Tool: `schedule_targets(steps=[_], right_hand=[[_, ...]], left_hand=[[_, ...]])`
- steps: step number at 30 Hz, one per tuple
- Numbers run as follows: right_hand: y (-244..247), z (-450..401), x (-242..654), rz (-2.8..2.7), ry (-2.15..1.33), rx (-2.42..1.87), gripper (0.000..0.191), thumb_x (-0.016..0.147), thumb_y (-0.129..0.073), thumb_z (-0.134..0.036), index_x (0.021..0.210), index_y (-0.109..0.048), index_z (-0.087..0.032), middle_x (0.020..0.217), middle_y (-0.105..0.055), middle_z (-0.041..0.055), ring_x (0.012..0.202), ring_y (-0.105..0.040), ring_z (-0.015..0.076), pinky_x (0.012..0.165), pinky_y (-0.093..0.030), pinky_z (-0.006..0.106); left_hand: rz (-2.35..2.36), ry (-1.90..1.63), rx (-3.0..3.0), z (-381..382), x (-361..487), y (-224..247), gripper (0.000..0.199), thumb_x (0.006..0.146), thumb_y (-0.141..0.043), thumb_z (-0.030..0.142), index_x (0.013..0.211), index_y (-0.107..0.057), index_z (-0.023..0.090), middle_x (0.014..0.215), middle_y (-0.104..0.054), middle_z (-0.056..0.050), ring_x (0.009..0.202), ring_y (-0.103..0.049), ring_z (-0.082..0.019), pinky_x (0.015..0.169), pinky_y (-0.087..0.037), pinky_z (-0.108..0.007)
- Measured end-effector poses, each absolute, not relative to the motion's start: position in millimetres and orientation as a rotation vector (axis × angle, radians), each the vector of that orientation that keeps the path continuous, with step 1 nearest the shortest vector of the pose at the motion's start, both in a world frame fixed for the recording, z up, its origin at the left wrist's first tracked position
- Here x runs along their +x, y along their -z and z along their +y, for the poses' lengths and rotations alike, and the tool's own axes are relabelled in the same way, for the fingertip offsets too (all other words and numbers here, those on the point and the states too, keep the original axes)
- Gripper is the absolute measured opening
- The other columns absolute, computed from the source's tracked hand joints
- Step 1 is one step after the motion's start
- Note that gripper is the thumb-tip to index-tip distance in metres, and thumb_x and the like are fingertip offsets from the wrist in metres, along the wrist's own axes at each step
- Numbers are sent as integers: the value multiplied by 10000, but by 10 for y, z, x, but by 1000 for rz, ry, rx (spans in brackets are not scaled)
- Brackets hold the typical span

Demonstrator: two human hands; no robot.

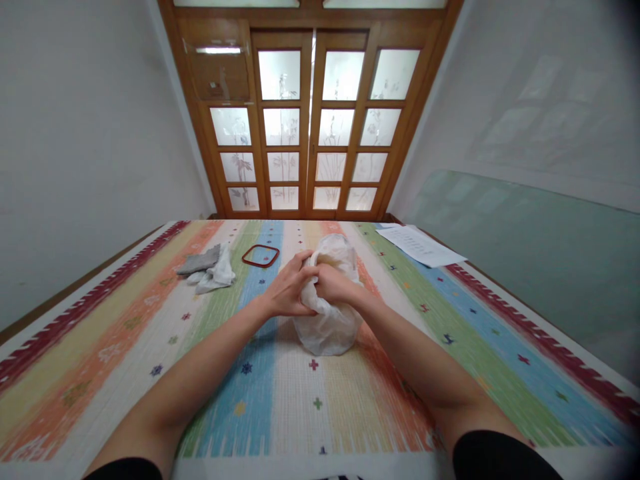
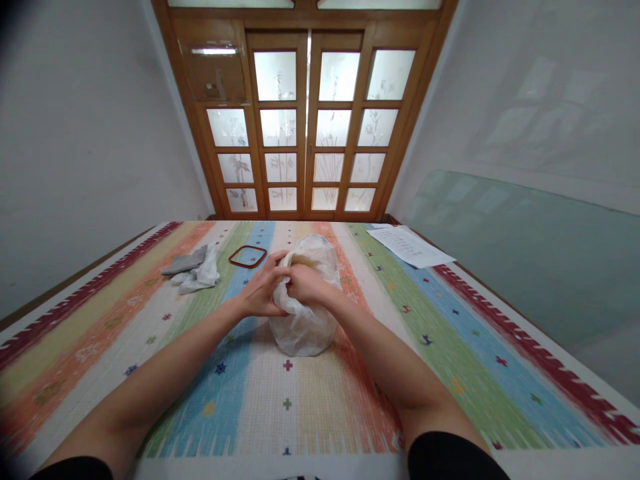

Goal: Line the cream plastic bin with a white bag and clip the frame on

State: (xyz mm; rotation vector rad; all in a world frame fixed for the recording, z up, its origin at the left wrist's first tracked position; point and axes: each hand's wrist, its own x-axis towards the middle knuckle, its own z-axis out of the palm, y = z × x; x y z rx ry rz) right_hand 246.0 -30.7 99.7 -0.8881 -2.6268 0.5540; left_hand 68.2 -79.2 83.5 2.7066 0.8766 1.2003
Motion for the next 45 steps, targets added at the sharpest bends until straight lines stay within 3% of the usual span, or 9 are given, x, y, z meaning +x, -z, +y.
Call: schedule_targets(steps=[6,11,13,18,25,33,42,45], right_hand=[[-1118,-266,2484,-2719,-407,-731,151,864,-600,-165,910,-734,-112,971,-733,123,861,-630,222,802,-461,314],[-1396,-310,2624,-2671,-515,-473,281,1009,-489,-291,1106,-719,-163,1096,-722,87,990,-635,204,895,-454,317],[-1491,-345,2681,-2626,-577,-528,279,1015,-477,-287,1089,-721,-173,1086,-726,66,983,-634,188,888,-447,303],[-1535,-370,2735,-2734,-785,-521,288,1009,-470,-298,895,-696,-159,815,-667,10,741,-562,131,708,-416,249],[-1338,-311,2690,-2840,-918,-451,241,918,-510,-153,969,-744,-177,973,-742,29,863,-627,168,845,-487,285],[-1211,-286,2623,-2859,-901,-431,252,905,-530,-125,1012,-755,-163,1054,-757,71,950,-662,195,944,-501,320],[-1547,-397,2760,-2750,-853,-560,273,1001,-468,-270,864,-672,-150,754,-638,3,678,-553,122,663,-419,245],[-1548,-402,2737,-2772,-839,-629,298,1008,-454,-287,855,-670,-150,732,-632,5,655,-548,123,647,-416,250]], left_hand=[[889,-1280,2626,-734,602,-861,869,596,-896,378,1314,-410,311,1523,-317,-140,1440,-378,-379,1140,-411,-587],[986,-1336,2490,-599,411,-857,729,653,-836,345,1254,-431,266,1424,-422,-140,1400,-426,-360,1126,-414,-574],[994,-1313,2458,-567,358,-853,708,663,-812,342,1254,-430,260,1418,-436,-137,1379,-452,-349,1124,-419,-562],[967,-1269,2470,-582,369,-871,750,671,-810,368,1304,-421,268,1475,-418,-143,1381,-467,-345,1118,-436,-547],[841,-1205,2567,-693,536,-946,914,634,-885,406,1397,-393,297,1555,-345,-159,1466,-384,-379,1167,-393,-582],[822,-1129,2610,-775,613,-978,977,600,-895,338,1436,-391,290,1596,-305,-167,1498,-341,-396,1189,-366,-604],[939,-1234,2575,-705,548,-950,857,626,-878,352,1351,-430,268,1555,-362,-163,1492,-347,-384,1188,-373,-592],[989,-1272,2545,-691,534,-943,835,632,-872,361,1335,-433,267,1525,-392,-153,1464,-387,-368,1178,-391,-569]])
